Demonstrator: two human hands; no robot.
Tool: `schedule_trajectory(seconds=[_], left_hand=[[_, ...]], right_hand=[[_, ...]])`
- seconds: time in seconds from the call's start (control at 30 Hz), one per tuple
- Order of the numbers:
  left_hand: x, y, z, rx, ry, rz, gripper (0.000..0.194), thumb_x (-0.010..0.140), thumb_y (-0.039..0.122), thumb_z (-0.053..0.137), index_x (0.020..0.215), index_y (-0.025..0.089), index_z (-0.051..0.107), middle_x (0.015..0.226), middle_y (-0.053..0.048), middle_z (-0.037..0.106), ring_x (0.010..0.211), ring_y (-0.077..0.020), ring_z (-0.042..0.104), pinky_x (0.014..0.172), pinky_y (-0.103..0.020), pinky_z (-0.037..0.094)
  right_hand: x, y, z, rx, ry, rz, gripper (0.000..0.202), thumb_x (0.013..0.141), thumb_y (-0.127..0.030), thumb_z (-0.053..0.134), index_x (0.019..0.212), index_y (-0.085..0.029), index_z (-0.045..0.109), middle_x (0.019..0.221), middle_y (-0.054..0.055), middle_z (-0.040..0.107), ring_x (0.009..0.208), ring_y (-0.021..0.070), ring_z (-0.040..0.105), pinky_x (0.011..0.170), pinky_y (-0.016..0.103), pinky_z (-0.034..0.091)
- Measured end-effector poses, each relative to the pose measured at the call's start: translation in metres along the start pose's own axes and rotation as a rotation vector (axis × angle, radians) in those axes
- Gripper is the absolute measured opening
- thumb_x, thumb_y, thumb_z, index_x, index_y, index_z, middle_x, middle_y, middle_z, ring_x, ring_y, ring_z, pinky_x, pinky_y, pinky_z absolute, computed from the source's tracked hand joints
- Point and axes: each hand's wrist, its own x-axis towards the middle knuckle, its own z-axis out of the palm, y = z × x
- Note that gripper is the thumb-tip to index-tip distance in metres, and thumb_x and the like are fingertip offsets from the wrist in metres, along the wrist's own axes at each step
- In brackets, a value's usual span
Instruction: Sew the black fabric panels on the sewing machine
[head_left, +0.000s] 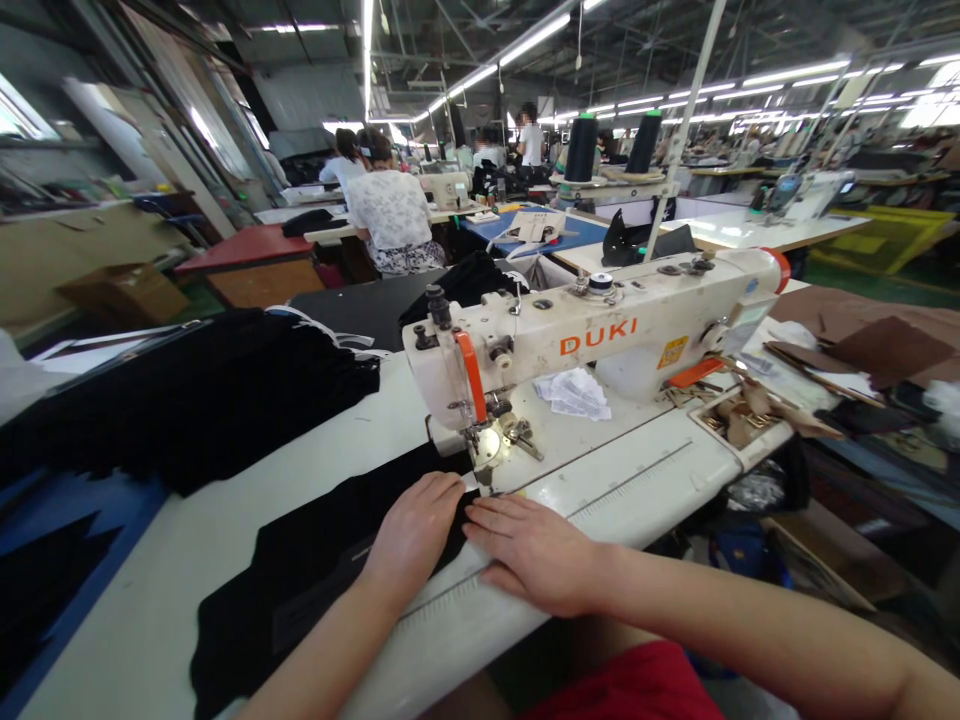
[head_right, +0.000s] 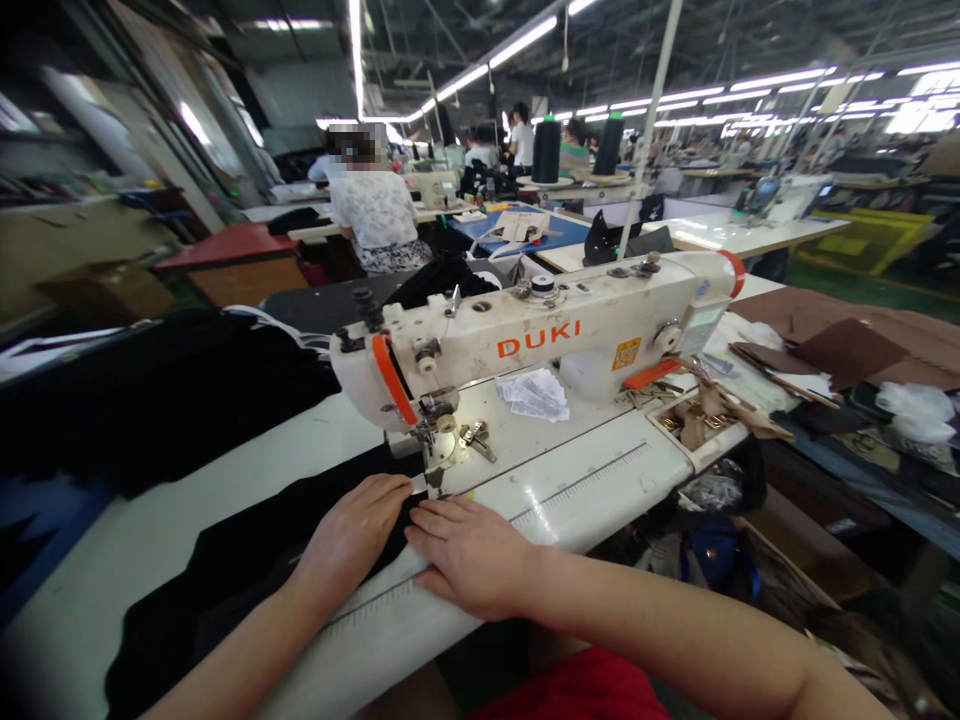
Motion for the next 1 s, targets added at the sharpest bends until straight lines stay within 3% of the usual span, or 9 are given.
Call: schedule_trajectory(seconds=[0.5, 0.7, 0.8, 1.0], left_hand=[[0.0, -0.004, -0.001, -0.027, -0.006, 0.025, 0.031, 0.092, 0.008, 0.037, 0.097, 0.015, 0.066, 0.096, -0.008, 0.07, 0.091, -0.0211, 0.065, 0.087, -0.038, 0.055], [0.0, -0.003, -0.001, -0.003, -0.004, 0.026, 0.033, 0.092, 0.006, 0.035, 0.1, 0.013, 0.067, 0.098, -0.01, 0.071, 0.093, -0.0214, 0.065, 0.087, -0.038, 0.056], [0.001, -0.003, -0.001, 0.011, -0.014, 0.017, 0.035, 0.092, 0.006, 0.034, 0.099, 0.013, 0.068, 0.098, -0.01, 0.071, 0.092, -0.0214, 0.065, 0.087, -0.039, 0.056], [-0.003, 0.0, 0.001, -0.025, -0.004, -0.042, 0.034, 0.091, 0.007, 0.038, 0.105, 0.015, 0.068, 0.102, -0.01, 0.071, 0.096, -0.0214, 0.065, 0.089, -0.039, 0.056]], right_hand=[[-0.001, 0.002, -0.001, 0.02, 0.028, -0.032, 0.045, 0.096, -0.034, 0.05, 0.134, -0.009, 0.051, 0.141, 0.015, 0.051, 0.134, 0.0248, 0.042, 0.111, 0.039, 0.035], [0.015, 0.019, -0.008, -0.035, 0.112, -0.004, 0.023, 0.097, -0.023, 0.048, 0.108, -0.014, 0.067, 0.106, 0.01, 0.069, 0.101, 0.0207, 0.06, 0.094, 0.034, 0.046], [0.028, 0.03, -0.008, -0.102, 0.15, 0.043, 0.019, 0.095, -0.022, 0.052, 0.103, -0.015, 0.068, 0.093, 0.008, 0.067, 0.091, 0.0208, 0.058, 0.087, 0.034, 0.047], [0.036, 0.038, -0.003, -0.22, 0.111, 0.034, 0.018, 0.095, -0.02, 0.051, 0.099, -0.015, 0.068, 0.088, 0.008, 0.062, 0.089, 0.0215, 0.052, 0.081, 0.033, 0.046]])
